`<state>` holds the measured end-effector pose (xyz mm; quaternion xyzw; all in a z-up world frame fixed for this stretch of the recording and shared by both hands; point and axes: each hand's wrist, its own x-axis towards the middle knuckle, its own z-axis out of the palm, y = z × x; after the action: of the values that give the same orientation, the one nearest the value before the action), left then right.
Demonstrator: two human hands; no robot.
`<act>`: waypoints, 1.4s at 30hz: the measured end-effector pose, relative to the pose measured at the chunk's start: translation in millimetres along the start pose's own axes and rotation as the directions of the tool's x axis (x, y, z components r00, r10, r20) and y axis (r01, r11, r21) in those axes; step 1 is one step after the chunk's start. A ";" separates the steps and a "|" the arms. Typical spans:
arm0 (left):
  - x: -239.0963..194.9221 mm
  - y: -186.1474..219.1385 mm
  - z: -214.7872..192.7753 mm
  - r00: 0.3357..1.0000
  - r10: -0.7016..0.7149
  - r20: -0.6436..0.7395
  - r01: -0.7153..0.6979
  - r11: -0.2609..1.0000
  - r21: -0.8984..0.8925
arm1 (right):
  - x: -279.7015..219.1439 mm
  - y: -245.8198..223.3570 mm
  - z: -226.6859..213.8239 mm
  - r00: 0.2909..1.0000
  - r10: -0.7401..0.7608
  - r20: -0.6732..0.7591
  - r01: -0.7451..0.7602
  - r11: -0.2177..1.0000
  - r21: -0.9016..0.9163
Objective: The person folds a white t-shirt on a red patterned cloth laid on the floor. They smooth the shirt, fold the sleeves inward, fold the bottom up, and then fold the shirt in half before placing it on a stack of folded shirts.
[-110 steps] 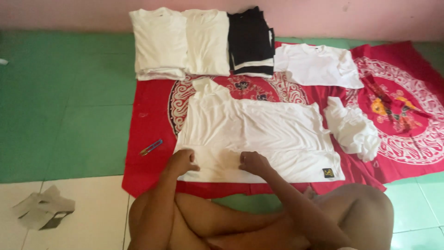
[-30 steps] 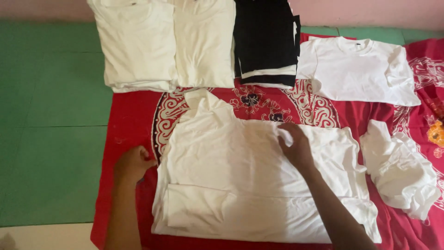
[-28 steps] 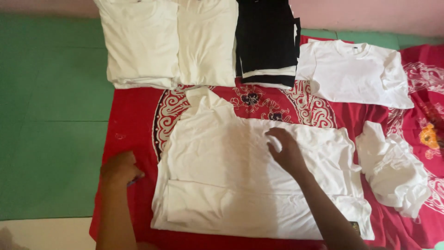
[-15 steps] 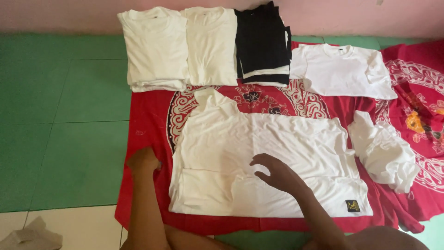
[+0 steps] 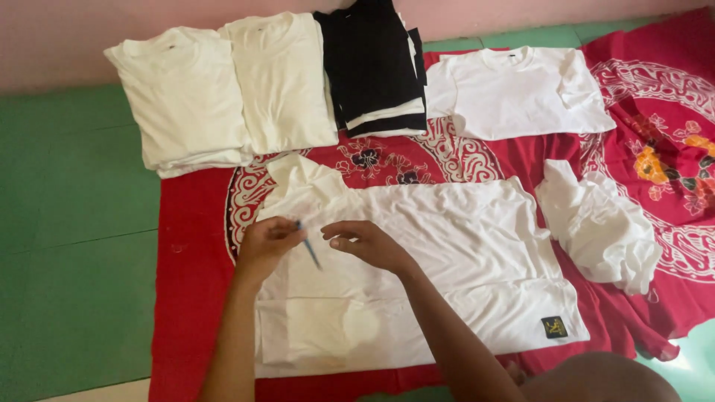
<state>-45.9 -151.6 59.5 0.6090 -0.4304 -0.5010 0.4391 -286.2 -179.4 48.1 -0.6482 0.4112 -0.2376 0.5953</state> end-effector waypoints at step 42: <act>180.8 -77.7 148.6 0.810 0.488 0.326 -0.586 0.641 0.496 | 88.9 141.1 -130.1 0.764 0.012 -0.645 0.337 0.845 0.416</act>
<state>-163.2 -322.4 -74.3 0.5133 -0.7562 -0.2410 0.3264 -376.4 -320.3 -81.3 -0.3855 0.4469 -0.5911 0.5498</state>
